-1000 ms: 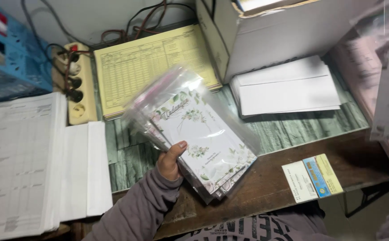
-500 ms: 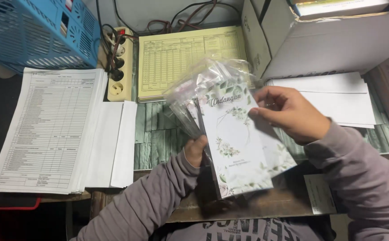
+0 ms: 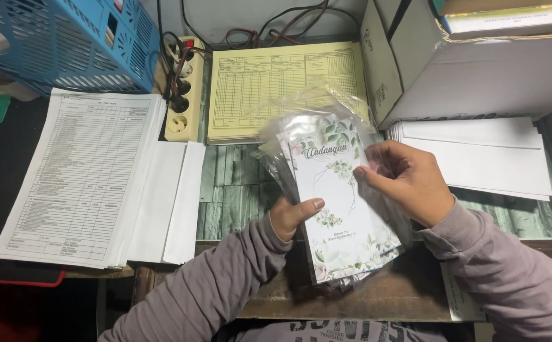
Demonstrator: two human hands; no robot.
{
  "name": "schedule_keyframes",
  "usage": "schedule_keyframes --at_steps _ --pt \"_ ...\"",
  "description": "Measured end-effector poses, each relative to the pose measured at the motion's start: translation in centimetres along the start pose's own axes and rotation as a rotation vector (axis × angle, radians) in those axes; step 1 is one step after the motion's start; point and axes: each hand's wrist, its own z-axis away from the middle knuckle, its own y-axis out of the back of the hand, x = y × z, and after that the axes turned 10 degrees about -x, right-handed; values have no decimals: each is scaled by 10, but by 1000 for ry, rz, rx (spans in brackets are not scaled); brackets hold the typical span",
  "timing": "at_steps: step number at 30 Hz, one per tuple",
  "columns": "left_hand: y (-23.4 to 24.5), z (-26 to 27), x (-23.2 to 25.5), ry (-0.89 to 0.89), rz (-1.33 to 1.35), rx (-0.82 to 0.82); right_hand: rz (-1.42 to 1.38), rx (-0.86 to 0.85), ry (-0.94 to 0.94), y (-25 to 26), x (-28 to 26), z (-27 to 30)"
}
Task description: Folding colored papers and inserting them into white envelopes
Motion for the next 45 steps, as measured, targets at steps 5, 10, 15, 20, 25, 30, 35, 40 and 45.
schedule_keyframes --at_steps 5,10,15,20,25,30,35,40,45 --pt "37 13 -53 -1 74 180 7 99 178 8 31 0" --pt "29 6 -28 -41 85 216 82 44 323 12 29 0" --pt "42 9 -26 78 -15 228 8 -49 405 -1 24 3" --pt "86 10 -64 219 -109 451 -893 178 -58 0 33 -6" --pt "48 -8 -12 221 470 617 -333 240 445 1 63 0" --pt "30 -15 3 261 561 644 521 601 1539 -10 17 23" --pt "27 -11 -3 237 610 642 627 -282 1410 -17 -28 52" --pt "23 -14 -6 215 643 625 823 -582 842 -39 60 54" --pt "26 -12 5 146 661 630 806 -499 641 -46 70 52"
